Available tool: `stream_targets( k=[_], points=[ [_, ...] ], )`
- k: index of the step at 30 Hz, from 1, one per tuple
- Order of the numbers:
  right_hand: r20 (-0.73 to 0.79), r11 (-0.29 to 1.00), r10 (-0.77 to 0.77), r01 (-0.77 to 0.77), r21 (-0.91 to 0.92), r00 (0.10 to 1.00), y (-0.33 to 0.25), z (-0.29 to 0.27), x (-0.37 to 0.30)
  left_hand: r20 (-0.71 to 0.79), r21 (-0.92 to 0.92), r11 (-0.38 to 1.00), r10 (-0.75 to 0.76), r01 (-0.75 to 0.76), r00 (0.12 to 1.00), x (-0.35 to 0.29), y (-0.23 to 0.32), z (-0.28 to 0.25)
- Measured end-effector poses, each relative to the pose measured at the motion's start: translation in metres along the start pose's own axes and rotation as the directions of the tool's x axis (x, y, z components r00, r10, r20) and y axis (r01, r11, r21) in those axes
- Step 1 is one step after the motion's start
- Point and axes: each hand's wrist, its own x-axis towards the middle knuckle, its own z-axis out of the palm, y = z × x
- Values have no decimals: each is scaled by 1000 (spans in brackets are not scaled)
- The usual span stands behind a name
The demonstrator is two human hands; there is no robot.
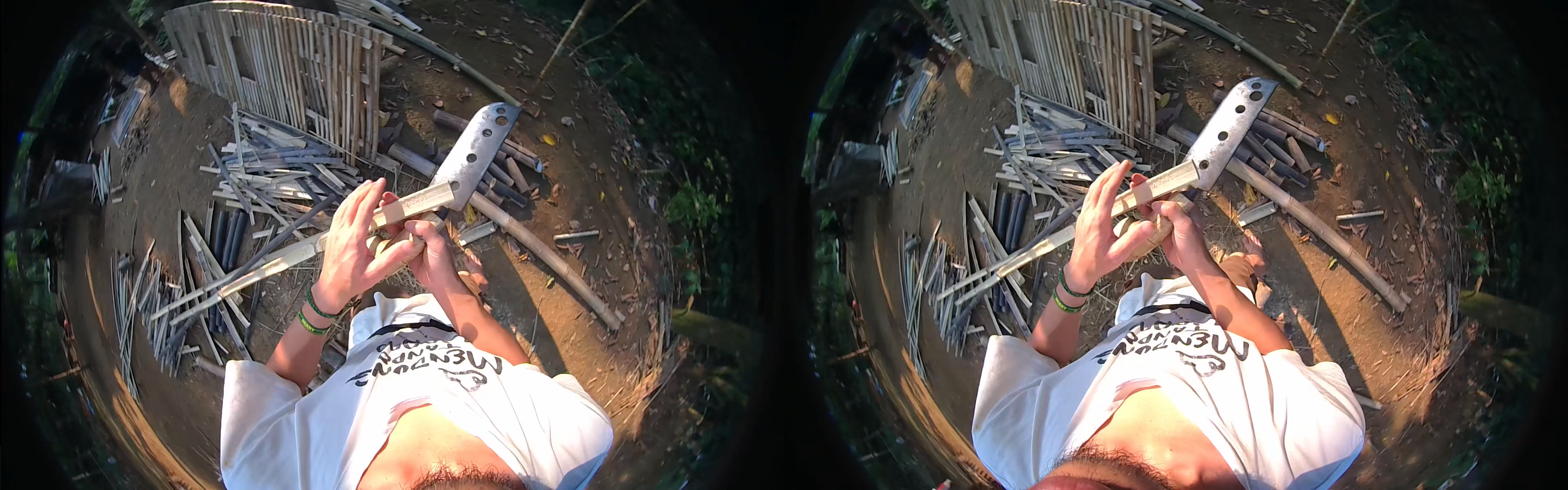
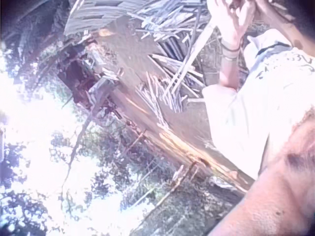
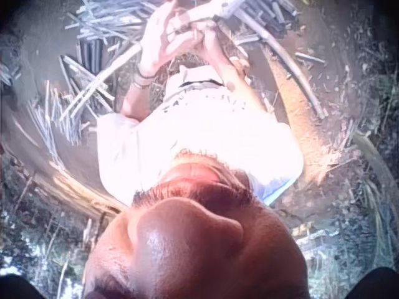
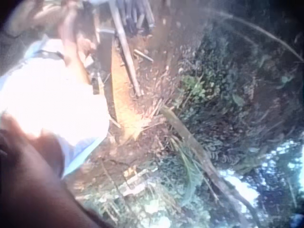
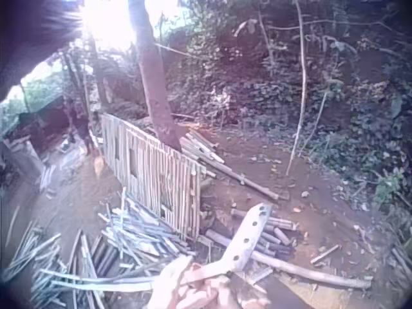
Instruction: The person shaves and splits a bamboo strip with a knife, turning the strip over and removing thin layers.
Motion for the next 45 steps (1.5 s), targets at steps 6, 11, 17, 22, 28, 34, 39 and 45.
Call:
stream_targets(
  k=[6,11,17,22,28,34,39,45],
  points=[
    [590,967,244,-145,-210,769,-17,-39,24,-453,373,807,-272,458,849,35,77,98],
    [605,840,528,-474,-265,596,-44,-17,-2,-701,347,716,-231,605,675,-3,139,105],
    [484,640,757,-352,-683,439,-76,-49,-54,-805,231,698,-255,678,537,-77,234,170],
    [287,338,939,-362,-869,188,-91,-80,-109,-774,175,659,-367,731,516,-113,322,253],
    [200,216,976,-253,-943,87,-142,-131,-222,-864,138,469,-374,872,338,-172,426,352],
    [201,199,979,-246,-948,17,-202,-182,-333,-999,-25,414,-30,910,-14,-200,514,454],
    [249,208,952,-224,-952,-177,-279,-214,-407,-907,-11,641,316,767,-277,-197,553,500],
    [277,306,930,90,-948,-242,-317,-242,-406,-801,-19,716,406,698,-439,-195,634,524]
  ],
)
